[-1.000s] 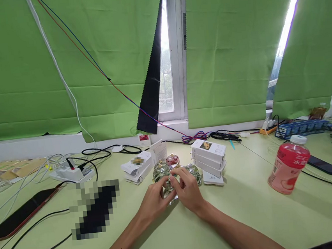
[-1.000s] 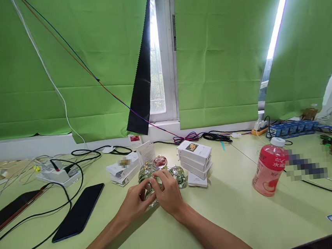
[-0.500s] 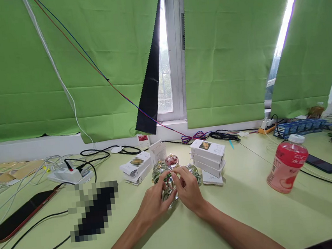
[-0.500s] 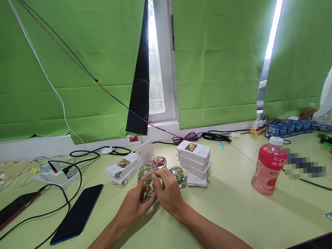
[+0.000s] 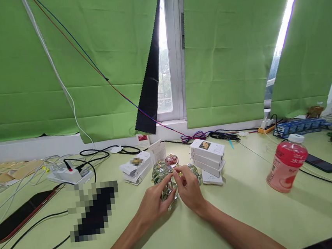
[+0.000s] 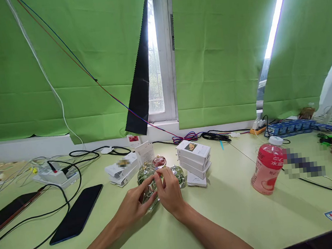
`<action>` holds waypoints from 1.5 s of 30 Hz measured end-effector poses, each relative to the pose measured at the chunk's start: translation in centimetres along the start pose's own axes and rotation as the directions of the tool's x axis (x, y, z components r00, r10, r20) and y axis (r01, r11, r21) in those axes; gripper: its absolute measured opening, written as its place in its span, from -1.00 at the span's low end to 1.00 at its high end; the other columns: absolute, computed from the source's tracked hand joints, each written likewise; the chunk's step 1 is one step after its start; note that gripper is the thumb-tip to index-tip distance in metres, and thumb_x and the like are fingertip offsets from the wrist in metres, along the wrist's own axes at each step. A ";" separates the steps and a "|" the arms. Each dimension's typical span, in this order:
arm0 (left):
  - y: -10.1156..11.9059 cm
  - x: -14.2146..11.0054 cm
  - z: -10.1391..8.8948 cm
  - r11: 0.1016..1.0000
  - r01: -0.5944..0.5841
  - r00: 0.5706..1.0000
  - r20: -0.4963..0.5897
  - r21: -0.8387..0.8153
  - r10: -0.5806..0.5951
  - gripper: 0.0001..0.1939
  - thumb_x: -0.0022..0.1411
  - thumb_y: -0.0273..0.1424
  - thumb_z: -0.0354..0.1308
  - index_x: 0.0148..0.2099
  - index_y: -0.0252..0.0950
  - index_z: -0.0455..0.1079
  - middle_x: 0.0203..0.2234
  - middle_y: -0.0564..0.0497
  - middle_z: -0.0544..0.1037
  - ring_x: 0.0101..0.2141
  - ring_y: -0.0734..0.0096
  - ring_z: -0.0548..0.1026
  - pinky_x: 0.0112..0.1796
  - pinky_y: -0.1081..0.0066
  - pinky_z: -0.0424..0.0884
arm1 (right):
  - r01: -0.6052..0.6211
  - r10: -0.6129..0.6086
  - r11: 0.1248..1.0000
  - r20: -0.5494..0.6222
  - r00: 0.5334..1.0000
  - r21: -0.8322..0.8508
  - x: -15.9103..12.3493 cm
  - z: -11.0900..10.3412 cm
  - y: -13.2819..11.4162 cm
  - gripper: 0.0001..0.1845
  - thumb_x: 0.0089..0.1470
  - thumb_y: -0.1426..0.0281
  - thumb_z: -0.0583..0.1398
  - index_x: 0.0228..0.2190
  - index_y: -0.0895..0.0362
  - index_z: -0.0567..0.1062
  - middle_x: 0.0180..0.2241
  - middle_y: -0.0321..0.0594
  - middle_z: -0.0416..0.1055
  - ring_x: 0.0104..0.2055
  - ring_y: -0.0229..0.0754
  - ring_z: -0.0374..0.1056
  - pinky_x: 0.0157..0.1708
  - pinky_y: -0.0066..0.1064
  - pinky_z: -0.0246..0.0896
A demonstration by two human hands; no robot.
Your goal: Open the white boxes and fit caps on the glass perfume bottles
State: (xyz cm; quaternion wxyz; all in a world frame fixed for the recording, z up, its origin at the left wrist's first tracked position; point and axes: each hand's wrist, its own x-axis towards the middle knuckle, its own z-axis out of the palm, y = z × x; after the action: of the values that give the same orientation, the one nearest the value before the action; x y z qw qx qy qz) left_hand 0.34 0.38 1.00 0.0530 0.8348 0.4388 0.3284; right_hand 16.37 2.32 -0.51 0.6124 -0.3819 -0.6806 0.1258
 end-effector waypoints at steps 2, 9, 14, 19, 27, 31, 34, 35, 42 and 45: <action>0.1 0.0 0.0 1.000 -0.005 1.000 0.003 -0.016 0.005 -0.52 0.36 -0.29 0.04 0.27 -0.29 0.30 -0.56 0.13 0.46 -0.59 0.53 0.29 -0.52 0.53 0.21 | 0.009 -0.009 1.000 -0.003 1.000 -0.008 0.0 0.0 0.0 -0.79 0.36 0.33 0.04 -0.26 0.11 0.43 -0.33 -0.23 0.43 -0.50 -0.28 0.26 -0.48 -0.43 0.17; 0.3 0.1 -0.2 0.999 -0.015 1.000 -0.008 -0.050 0.014 -0.54 0.35 -0.33 0.05 0.25 -0.31 0.33 -0.58 0.14 0.44 -0.60 0.54 0.29 -0.49 0.51 0.24 | 0.016 -0.016 0.999 0.005 1.000 -0.028 0.1 0.1 0.2 -0.78 0.35 0.34 0.04 -0.28 0.12 0.44 -0.35 -0.23 0.43 -0.50 -0.28 0.25 -0.46 -0.43 0.15; 0.1 0.0 -0.2 1.000 0.001 1.000 -0.023 0.009 0.000 -0.57 0.31 -0.35 0.07 0.21 -0.28 0.34 -0.61 0.16 0.44 -0.61 0.51 0.35 -0.51 0.51 0.23 | 0.013 -0.013 1.000 0.015 1.000 -0.024 0.0 0.2 0.4 -0.79 0.35 0.35 0.05 -0.29 0.12 0.44 -0.36 -0.24 0.43 -0.50 -0.29 0.25 -0.47 -0.44 0.14; -0.2 -0.1 -0.4 0.993 0.009 0.999 -0.049 0.115 -0.004 -0.55 0.31 -0.35 0.06 0.23 -0.24 0.31 -0.62 0.18 0.47 -0.62 0.48 0.38 -0.52 0.50 0.23 | 0.016 -0.015 1.000 0.025 1.000 -0.020 0.1 0.1 0.4 -0.79 0.35 0.35 0.05 -0.29 0.11 0.44 -0.34 -0.24 0.43 -0.49 -0.29 0.26 -0.46 -0.44 0.13; -0.8 -0.1 -0.4 0.984 -0.044 0.996 -0.075 0.175 0.058 -0.60 0.28 -0.38 0.06 0.15 -0.26 0.40 -0.61 0.15 0.54 -0.64 0.50 0.43 -0.51 0.51 0.26 | 0.022 -0.021 0.999 0.036 0.999 -0.030 0.1 0.1 0.5 -0.77 0.34 0.36 0.04 -0.33 0.12 0.43 -0.37 -0.26 0.42 -0.52 -0.30 0.21 -0.48 -0.44 0.11; -1.0 -0.1 -0.5 0.978 -0.058 0.992 -0.095 0.200 0.078 -0.63 0.28 -0.36 0.07 0.11 -0.28 0.43 -0.61 0.14 0.56 -0.65 0.50 0.44 -0.52 0.51 0.26 | 0.025 -0.023 0.999 0.046 0.999 -0.034 0.1 0.1 0.6 -0.77 0.34 0.36 0.04 -0.34 0.11 0.43 -0.38 -0.27 0.41 -0.53 -0.29 0.20 -0.46 -0.43 0.11; -1.1 -0.1 -0.6 0.976 -0.055 0.990 -0.112 0.211 0.080 -0.65 0.27 -0.36 0.06 0.06 -0.26 0.44 -0.59 0.13 0.57 -0.66 0.51 0.44 -0.53 0.51 0.26 | 0.040 -0.038 0.998 0.045 0.998 -0.042 0.2 0.0 0.4 -0.77 0.33 0.37 0.04 -0.35 0.11 0.43 -0.39 -0.26 0.42 -0.53 -0.29 0.21 -0.47 -0.43 0.11; -1.1 -0.1 -0.6 0.975 -0.051 0.990 -0.118 0.215 0.078 -0.66 0.26 -0.36 0.06 0.05 -0.25 0.45 -0.59 0.13 0.58 -0.66 0.51 0.44 -0.53 0.51 0.27 | 0.045 -0.043 0.998 0.045 0.998 -0.045 0.2 0.0 0.4 -0.77 0.33 0.37 0.05 -0.35 0.11 0.43 -0.40 -0.26 0.42 -0.53 -0.28 0.21 -0.47 -0.43 0.11; -1.4 -0.2 -0.7 0.967 -0.032 0.972 -0.217 0.253 0.089 -0.69 0.24 -0.35 0.08 0.00 -0.24 0.47 -0.55 0.13 0.60 -0.71 0.57 0.39 -0.54 0.53 0.28 | 0.048 -0.044 0.997 0.084 0.996 -0.054 0.2 0.2 0.6 -0.76 0.33 0.38 0.04 -0.36 0.11 0.43 -0.41 -0.26 0.40 -0.52 -0.27 0.19 -0.47 -0.42 0.10; -1.4 -0.1 -0.8 0.966 -0.026 0.952 -0.289 0.259 0.103 -0.72 0.25 -0.35 0.09 -0.03 -0.26 0.48 -0.58 0.15 0.58 -0.71 0.60 0.38 -0.56 0.56 0.27 | 0.035 -0.030 0.998 0.095 0.995 -0.053 0.1 0.3 0.9 -0.75 0.33 0.36 0.04 -0.37 0.11 0.43 -0.42 -0.25 0.40 -0.50 -0.25 0.21 -0.47 -0.42 0.10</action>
State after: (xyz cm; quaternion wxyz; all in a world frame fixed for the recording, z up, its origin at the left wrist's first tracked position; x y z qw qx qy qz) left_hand -1.16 0.96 1.07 -0.1314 0.7892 0.4522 0.3943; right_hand 16.48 3.10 -1.07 0.5710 -0.3809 -0.7181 0.1152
